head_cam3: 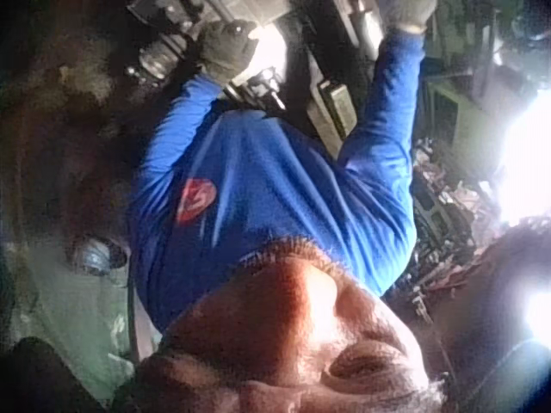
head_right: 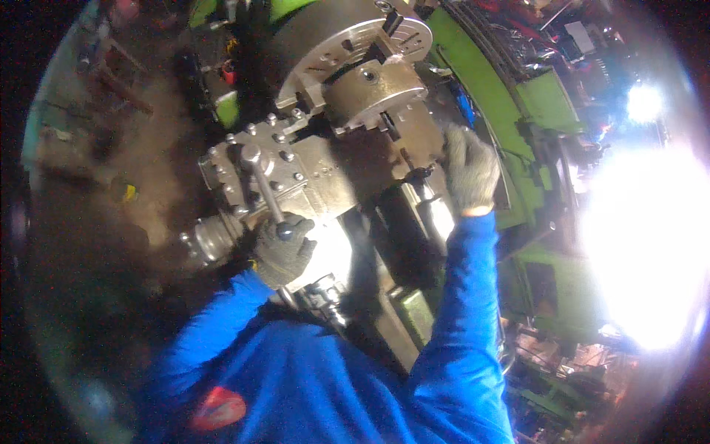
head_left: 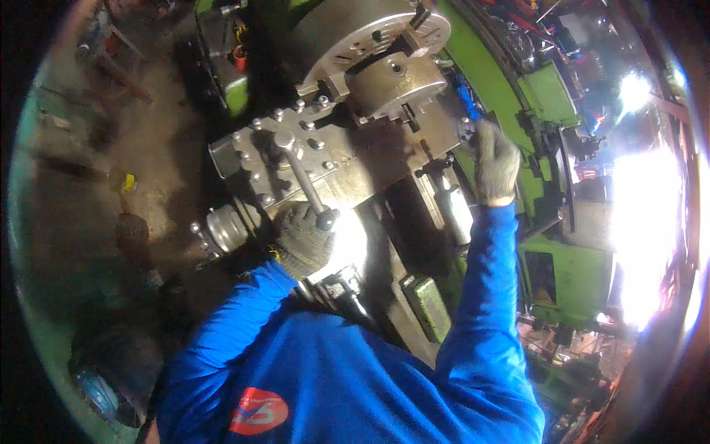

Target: The person operates a green industrial lathe, using gloved hands to manipulate the tool post and control levers. They adjust the cutting tool's position against a rotating metal workpiece, performing machining operations in a workshop setting.

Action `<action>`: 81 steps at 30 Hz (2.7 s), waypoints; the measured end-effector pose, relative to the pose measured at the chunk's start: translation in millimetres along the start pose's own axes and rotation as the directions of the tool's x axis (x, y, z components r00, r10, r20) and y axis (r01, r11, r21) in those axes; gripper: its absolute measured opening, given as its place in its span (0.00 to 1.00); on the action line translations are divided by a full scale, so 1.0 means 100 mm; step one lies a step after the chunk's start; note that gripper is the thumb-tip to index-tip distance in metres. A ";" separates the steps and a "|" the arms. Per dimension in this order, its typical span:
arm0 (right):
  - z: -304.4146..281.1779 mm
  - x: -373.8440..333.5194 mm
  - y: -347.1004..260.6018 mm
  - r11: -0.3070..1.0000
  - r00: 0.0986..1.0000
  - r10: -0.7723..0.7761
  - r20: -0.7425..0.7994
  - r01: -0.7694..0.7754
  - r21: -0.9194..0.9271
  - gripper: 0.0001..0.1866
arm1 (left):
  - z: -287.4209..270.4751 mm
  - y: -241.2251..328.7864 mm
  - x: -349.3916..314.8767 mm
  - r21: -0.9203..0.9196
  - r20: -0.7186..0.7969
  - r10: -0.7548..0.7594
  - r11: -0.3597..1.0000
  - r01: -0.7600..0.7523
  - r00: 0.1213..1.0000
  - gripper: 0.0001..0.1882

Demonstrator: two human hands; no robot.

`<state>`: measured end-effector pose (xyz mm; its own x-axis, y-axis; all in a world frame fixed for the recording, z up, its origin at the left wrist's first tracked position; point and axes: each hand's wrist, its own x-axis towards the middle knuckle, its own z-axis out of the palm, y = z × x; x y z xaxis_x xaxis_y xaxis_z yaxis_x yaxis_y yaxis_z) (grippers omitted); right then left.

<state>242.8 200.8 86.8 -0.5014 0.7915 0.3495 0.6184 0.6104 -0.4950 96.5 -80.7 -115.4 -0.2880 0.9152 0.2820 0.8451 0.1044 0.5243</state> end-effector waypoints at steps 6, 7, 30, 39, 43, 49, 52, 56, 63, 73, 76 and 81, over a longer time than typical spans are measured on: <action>0.96 -1.26 -0.09 0.990 0.966 -0.139 0.218 0.137 0.024 0.16 | -0.01 0.03 -0.05 -0.015 -0.189 0.120 0.992 -0.125 0.975 0.32; 1.23 -1.43 -0.07 0.985 0.937 -0.125 0.325 0.157 -0.074 0.16 | -0.02 0.02 -0.07 -0.004 -0.206 0.145 0.989 -0.149 0.968 0.32; 0.21 -0.59 0.19 0.832 0.857 0.507 0.089 -0.461 -0.308 0.29 | -0.49 -0.04 -0.36 0.450 -0.122 -0.324 0.824 0.343 0.938 0.25; 0.36 -0.27 0.54 0.818 0.872 0.312 0.377 -0.045 -0.573 0.17 | -0.44 0.21 -0.37 0.250 -0.381 -0.120 0.941 0.227 0.917 0.14; 0.26 -0.24 0.57 0.802 0.876 0.177 0.448 0.135 -0.582 0.14 | -0.34 0.30 -0.18 0.248 -0.084 -0.062 0.965 0.081 0.995 0.13; 0.20 -0.11 0.60 0.759 0.833 0.101 0.543 0.289 -0.584 0.15 | -0.12 0.17 0.11 0.431 0.093 -0.075 0.902 0.028 0.993 0.09; 0.08 -0.15 0.39 0.771 0.833 0.146 0.534 0.243 -0.589 0.15 | -0.05 0.04 0.19 0.440 0.072 0.006 0.897 -0.037 0.997 0.10; 0.21 -0.18 0.49 0.765 0.842 0.260 0.473 0.119 -0.633 0.16 | 0.07 -0.06 0.18 0.430 0.023 0.028 0.902 -0.035 0.999 0.10; 0.28 -0.14 0.56 0.774 0.826 0.162 0.540 0.233 -0.588 0.16 | -0.01 0.02 0.19 0.404 0.039 0.004 0.915 -0.020 0.999 0.08; 0.27 -0.16 0.74 0.762 0.873 0.044 0.486 0.286 -0.581 0.12 | -0.16 0.05 0.14 0.364 0.002 -0.002 0.931 0.001 1.000 0.15; 0.11 -0.71 0.32 0.931 0.995 -0.059 0.078 0.083 -0.357 0.14 | -0.38 0.17 -0.12 0.241 -0.057 -0.225 0.942 0.232 0.973 0.17; 0.53 -1.78 0.08 1.000 0.999 0.007 -0.033 -0.006 0.028 0.15 | -0.29 -0.01 -0.47 -0.139 -0.165 -0.362 0.930 0.342 0.917 0.14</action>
<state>305.3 62.9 -21.4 -0.4772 0.7961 0.3722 0.6043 0.6048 -0.5187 95.8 -135.5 -105.8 -0.6445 0.7375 0.2018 0.6245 0.3554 0.6955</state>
